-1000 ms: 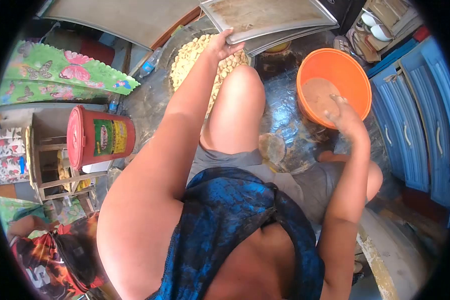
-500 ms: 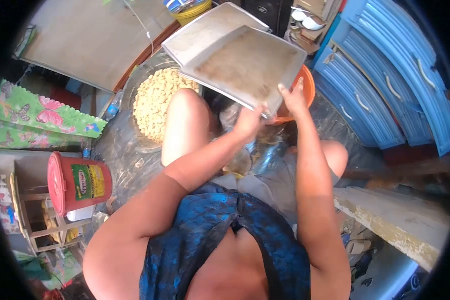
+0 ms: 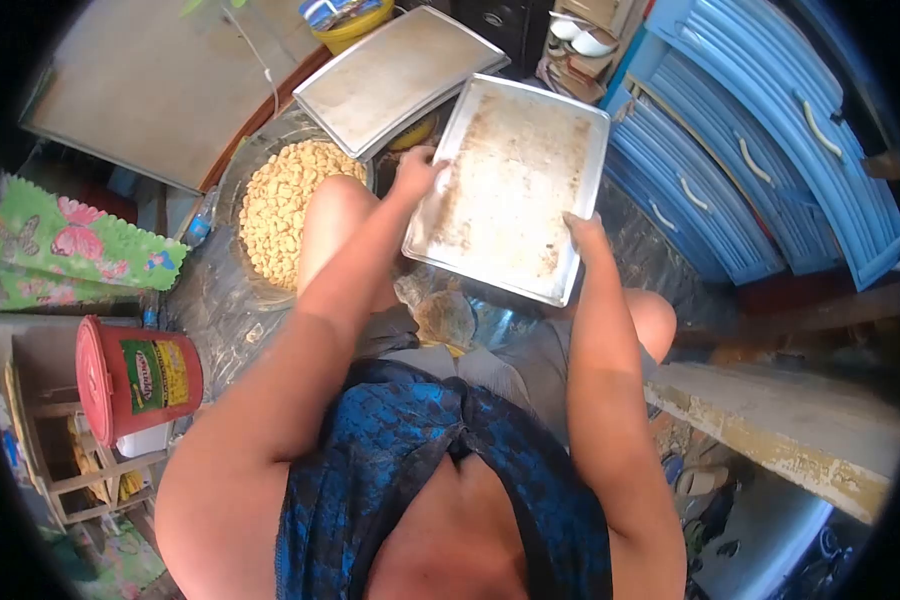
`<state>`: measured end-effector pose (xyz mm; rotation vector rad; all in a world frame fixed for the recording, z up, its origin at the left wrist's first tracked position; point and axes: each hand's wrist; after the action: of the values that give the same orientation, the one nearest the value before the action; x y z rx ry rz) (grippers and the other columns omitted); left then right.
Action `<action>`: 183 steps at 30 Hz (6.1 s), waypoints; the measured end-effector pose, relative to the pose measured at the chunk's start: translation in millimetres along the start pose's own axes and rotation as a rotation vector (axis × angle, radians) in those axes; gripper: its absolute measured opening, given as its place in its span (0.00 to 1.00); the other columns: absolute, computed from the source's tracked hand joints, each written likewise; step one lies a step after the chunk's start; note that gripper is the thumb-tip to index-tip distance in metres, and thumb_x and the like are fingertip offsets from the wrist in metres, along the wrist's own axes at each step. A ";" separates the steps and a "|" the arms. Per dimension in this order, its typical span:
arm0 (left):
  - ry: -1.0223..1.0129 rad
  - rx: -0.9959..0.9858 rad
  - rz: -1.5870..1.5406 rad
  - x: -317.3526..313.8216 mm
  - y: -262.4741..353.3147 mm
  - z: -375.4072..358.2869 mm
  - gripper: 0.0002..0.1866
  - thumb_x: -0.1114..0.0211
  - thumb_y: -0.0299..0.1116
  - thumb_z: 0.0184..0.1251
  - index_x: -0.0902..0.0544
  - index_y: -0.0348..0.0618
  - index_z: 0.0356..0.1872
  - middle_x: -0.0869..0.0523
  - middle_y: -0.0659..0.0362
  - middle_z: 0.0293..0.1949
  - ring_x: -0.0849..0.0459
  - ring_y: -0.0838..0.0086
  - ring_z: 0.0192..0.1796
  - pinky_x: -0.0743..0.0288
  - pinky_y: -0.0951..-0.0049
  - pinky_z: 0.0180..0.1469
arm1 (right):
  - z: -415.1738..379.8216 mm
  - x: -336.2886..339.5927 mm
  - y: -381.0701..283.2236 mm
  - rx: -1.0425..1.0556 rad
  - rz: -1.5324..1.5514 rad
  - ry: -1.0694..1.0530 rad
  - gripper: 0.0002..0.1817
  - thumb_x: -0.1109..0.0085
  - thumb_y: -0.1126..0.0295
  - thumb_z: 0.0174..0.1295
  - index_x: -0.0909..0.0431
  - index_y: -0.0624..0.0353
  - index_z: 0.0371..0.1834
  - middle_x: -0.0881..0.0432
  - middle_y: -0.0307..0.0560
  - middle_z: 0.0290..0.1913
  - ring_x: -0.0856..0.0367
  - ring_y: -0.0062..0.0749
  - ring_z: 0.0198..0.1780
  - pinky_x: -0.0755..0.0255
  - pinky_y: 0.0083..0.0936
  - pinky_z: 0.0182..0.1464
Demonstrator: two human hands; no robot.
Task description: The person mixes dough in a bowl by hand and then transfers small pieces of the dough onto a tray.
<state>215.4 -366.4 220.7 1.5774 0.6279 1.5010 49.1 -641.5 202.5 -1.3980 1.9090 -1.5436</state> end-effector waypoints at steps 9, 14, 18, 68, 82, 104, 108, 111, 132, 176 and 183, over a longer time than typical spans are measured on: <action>-0.412 0.544 -0.781 -7.4 -10.0 -4.1 0.17 0.52 0.27 0.63 0.30 0.30 0.52 0.21 0.48 0.42 0.19 0.65 0.39 0.25 0.68 0.40 | 32.5 -7.8 33.0 -0.076 0.160 0.121 0.21 0.38 0.67 0.44 0.23 0.69 0.41 0.19 0.57 0.38 0.21 0.40 0.38 0.31 0.32 0.43; -0.281 0.355 -0.453 -37.2 -68.4 21.0 0.16 0.48 0.25 0.52 0.20 0.38 0.43 0.17 0.55 0.31 0.21 0.73 0.31 0.28 0.73 0.33 | 8.1 11.8 4.7 -0.186 0.306 -0.016 0.23 0.42 0.69 0.50 0.29 0.73 0.48 0.21 0.56 0.39 0.21 0.40 0.39 0.28 0.30 0.43; -0.245 0.277 -0.407 -42.9 -36.1 16.0 0.19 0.46 0.24 0.49 0.20 0.39 0.45 0.17 0.52 0.37 0.20 0.69 0.37 0.28 0.70 0.41 | 27.7 24.2 26.6 -0.225 0.383 -0.056 0.24 0.46 0.71 0.55 0.36 0.71 0.54 0.25 0.59 0.47 0.24 0.45 0.46 0.29 0.37 0.48; -0.086 -0.148 0.358 204.3 64.0 -206.7 0.11 0.43 0.37 0.60 0.28 0.40 0.36 0.22 0.43 0.29 0.23 0.49 0.39 0.32 0.57 0.41 | -66.8 88.9 -39.5 0.380 -0.407 -0.082 0.25 0.43 0.67 0.54 0.32 0.68 0.55 0.28 0.58 0.54 0.32 0.43 0.58 0.42 0.31 0.60; -0.003 -0.067 0.506 216.0 14.4 -99.9 0.23 0.38 0.46 0.53 0.24 0.42 0.47 0.28 0.43 0.51 0.30 0.53 0.55 0.36 0.61 0.57 | -74.7 106.0 -23.4 0.266 -0.318 -0.148 0.30 0.46 0.60 0.57 0.38 0.59 0.62 0.34 0.51 0.61 0.33 0.41 0.57 0.37 0.37 0.53; -0.416 0.666 0.807 131.4 -227.9 -174.2 0.38 0.43 0.33 0.53 0.47 0.52 0.67 0.34 0.47 0.61 0.37 0.53 0.64 0.39 0.60 0.62 | -66.2 85.1 -34.3 0.197 -0.528 -0.314 0.24 0.45 0.67 0.57 0.34 0.64 0.57 0.24 0.53 0.45 0.27 0.34 0.48 0.35 0.26 0.51; -0.573 0.785 0.764 131.0 -228.5 -157.2 0.41 0.39 0.36 0.49 0.48 0.49 0.67 0.34 0.49 0.62 0.37 0.52 0.64 0.41 0.62 0.63 | -69.5 76.8 -44.9 0.222 -0.440 -0.309 0.25 0.44 0.66 0.57 0.34 0.62 0.57 0.25 0.56 0.46 0.27 0.36 0.48 0.35 0.28 0.52; -0.544 0.833 0.725 138.0 -177.8 -159.3 0.46 0.38 0.39 0.49 0.53 0.48 0.68 0.41 0.48 0.65 0.41 0.53 0.66 0.45 0.59 0.65 | -71.1 69.7 -51.9 0.256 -0.493 -0.346 0.25 0.45 0.66 0.57 0.34 0.62 0.58 0.25 0.58 0.47 0.27 0.38 0.50 0.35 0.29 0.53; -0.425 0.643 0.713 153.2 -177.1 -178.9 0.34 0.43 0.48 0.54 0.37 0.47 0.62 0.37 0.50 0.63 0.39 0.54 0.65 0.42 0.56 0.62 | -87.6 85.0 -38.1 0.205 -0.412 -0.253 0.22 0.49 0.67 0.58 0.34 0.65 0.56 0.25 0.48 0.46 0.28 0.32 0.45 0.33 0.27 0.47; -0.278 0.718 0.833 189.2 -312.8 43.5 0.61 0.29 0.62 0.32 0.60 0.72 0.68 0.70 0.54 0.70 0.66 0.36 0.67 0.50 0.26 0.55 | -22.8 46.4 -17.0 0.101 -0.746 -0.055 0.16 0.47 0.72 0.59 0.28 0.68 0.50 0.23 0.48 0.44 0.27 0.29 0.46 0.35 0.24 0.52; -0.520 0.825 0.863 180.4 -326.4 42.5 0.64 0.22 0.49 0.29 0.61 0.73 0.67 0.69 0.57 0.70 0.67 0.39 0.68 0.50 0.23 0.54 | -39.5 -98.0 -153.9 0.439 -0.363 -0.027 0.27 0.43 0.61 0.58 0.34 0.69 0.55 0.28 0.53 0.53 0.29 0.37 0.53 0.37 0.31 0.57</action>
<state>347.1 -59.5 49.4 3.0255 0.2463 1.3244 140.5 -529.4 320.5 -1.5959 1.2333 -1.9446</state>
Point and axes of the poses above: each hand's wrist, its own z-axis towards the middle knuckle, its own x-axis out of the back of the hand, y = z × x
